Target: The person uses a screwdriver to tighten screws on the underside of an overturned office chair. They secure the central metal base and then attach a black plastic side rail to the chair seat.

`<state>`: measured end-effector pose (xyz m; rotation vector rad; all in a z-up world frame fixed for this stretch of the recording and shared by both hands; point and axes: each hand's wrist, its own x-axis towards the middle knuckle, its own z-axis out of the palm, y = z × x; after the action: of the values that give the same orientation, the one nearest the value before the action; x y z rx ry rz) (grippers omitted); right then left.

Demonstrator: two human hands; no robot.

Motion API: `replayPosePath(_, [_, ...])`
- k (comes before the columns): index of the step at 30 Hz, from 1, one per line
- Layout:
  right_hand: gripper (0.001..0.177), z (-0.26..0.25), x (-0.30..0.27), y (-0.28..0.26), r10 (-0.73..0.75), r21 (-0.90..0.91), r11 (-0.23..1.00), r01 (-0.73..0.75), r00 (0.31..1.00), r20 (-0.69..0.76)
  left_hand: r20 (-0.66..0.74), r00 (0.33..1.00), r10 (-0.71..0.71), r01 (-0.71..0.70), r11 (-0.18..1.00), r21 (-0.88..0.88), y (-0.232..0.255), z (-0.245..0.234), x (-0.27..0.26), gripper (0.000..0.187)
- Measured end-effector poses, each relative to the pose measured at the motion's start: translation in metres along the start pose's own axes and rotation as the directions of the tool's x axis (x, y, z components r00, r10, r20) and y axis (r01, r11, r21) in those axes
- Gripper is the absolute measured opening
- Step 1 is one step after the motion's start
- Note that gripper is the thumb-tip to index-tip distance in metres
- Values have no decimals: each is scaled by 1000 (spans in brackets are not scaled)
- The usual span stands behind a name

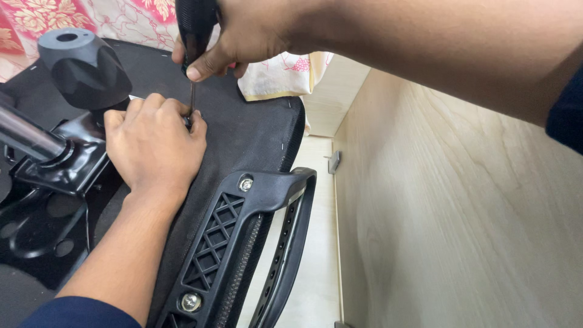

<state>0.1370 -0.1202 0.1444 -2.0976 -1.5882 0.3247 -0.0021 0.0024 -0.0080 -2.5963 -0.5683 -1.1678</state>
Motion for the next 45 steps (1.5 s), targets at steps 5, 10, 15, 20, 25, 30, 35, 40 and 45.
replayPosePath(5, [33,1,4,3,21,-46,999,-22,1000,-21,-3,1000,-29,29,999,-13,0,2,1,25])
replayPosePath(10, [45,4,13,16,124,-134,983,-129,991,-47,-5,999,-32,32,999,-8,1,8,-1,28])
replayPosePath(15, [61,10,28,27,146,-108,982,-153,987,-64,1,1000,-4,4,1000,22,-4,8,-3,30])
replayPosePath(20, [58,6,29,32,131,-42,991,-128,988,79,3,1000,-2,2,1000,31,-1,8,-2,26])
replayPosePath(25, [61,5,30,39,2,4,1000,-2,997,83,-37,999,2,-2,1000,-4,-3,3,-1,23])
replayPosePath(30, [64,1,38,44,-79,-18,997,80,995,58,4,1000,-16,16,1000,19,-4,8,-3,25])
replayPosePath(35, [68,6,39,50,-42,-73,997,39,998,-35,5,1000,-15,15,999,28,-4,12,-4,26])
replayPosePath(40, [69,6,41,52,45,-87,995,-50,997,-61,-19,1000,-17,16,1000,-17,-6,9,-6,22])
replayPosePath(45, [58,-3,32,62,-232,175,960,221,972,42,-47,999,-18,16,998,-61,-4,11,-4,24])
